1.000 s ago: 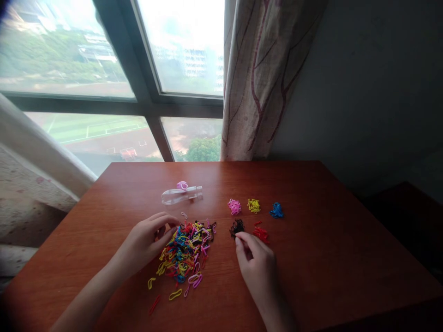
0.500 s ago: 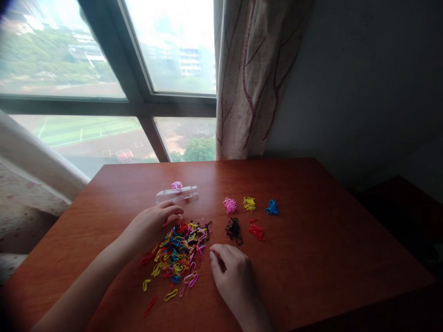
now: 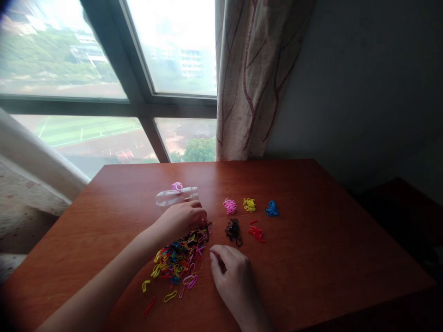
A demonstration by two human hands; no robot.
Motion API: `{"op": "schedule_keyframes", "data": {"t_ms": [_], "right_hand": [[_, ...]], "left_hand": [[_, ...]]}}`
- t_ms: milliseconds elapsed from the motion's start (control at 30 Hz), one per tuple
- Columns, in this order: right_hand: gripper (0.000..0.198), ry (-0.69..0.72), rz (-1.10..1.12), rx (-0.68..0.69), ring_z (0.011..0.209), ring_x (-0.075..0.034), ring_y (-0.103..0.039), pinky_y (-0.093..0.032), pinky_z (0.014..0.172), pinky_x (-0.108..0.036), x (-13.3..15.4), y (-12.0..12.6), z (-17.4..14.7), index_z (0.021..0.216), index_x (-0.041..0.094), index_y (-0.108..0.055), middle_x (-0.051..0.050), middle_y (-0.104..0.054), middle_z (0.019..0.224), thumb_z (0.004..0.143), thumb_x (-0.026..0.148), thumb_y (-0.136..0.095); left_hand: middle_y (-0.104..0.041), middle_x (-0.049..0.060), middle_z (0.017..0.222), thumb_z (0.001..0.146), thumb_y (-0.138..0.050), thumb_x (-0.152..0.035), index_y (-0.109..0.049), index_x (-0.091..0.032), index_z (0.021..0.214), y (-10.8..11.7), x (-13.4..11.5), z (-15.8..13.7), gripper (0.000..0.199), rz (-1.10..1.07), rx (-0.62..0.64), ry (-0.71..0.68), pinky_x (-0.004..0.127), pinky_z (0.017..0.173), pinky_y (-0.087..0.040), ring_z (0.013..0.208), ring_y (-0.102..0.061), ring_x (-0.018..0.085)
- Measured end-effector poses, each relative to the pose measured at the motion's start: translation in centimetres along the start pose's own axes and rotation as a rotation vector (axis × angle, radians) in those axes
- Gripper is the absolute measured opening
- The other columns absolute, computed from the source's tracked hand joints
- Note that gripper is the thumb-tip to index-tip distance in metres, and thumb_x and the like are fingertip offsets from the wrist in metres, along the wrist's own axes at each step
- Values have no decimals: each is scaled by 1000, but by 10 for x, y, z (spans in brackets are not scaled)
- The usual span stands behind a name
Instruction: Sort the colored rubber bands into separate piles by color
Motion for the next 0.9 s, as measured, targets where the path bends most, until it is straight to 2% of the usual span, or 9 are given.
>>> {"op": "schedule_keyframes", "data": {"t_ms": [167,333,500,733,900], "right_hand": [[19,0,-1,-2,72,-18,-69,-52,68,-26,1,1,0,93,20,-70,-4,-74,84,94,18,-51],[19,15,6,-5,69,-17,-68,-52,66,-25,1,1,1,92,21,-70,-4,-74,82,93,18,-51],[18,17,26,-16,73,-18,-70,-52,68,-25,-1,1,1,94,20,-70,-4,-74,84,93,18,-52],[19,24,27,-23,74,-18,-71,-53,69,-26,-1,1,1,93,21,-70,-4,-75,85,93,18,-51],[20,38,16,-28,75,-18,-71,-54,70,-26,-1,2,1,94,21,-70,-4,-75,86,93,18,-51]], "left_hand": [[-67,7,89,90,-56,-18,-69,-18,82,-5,-3,3,15,3,-9,-10,29,65,-47,78,-66,21],[-66,7,92,91,-58,-24,-66,-17,84,8,-8,6,13,-23,-60,12,30,69,-48,81,-65,21],[-68,7,96,91,-54,-18,-67,-19,89,18,-18,29,14,-43,-145,67,31,74,-49,87,-64,22],[-70,8,88,89,-53,-16,-69,-18,90,6,-15,66,16,-74,-205,125,31,72,-49,82,-66,22],[-72,6,86,84,-58,-15,-71,-19,91,0,-13,70,15,-142,-189,89,29,71,-50,79,-67,22]]}}
Point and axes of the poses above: each hand's wrist, its own z-axis towards the middle knuckle, its own y-axis out of the back of the hand, x = y × z, the point moved 7 cm from there along z, towards the middle knuckle
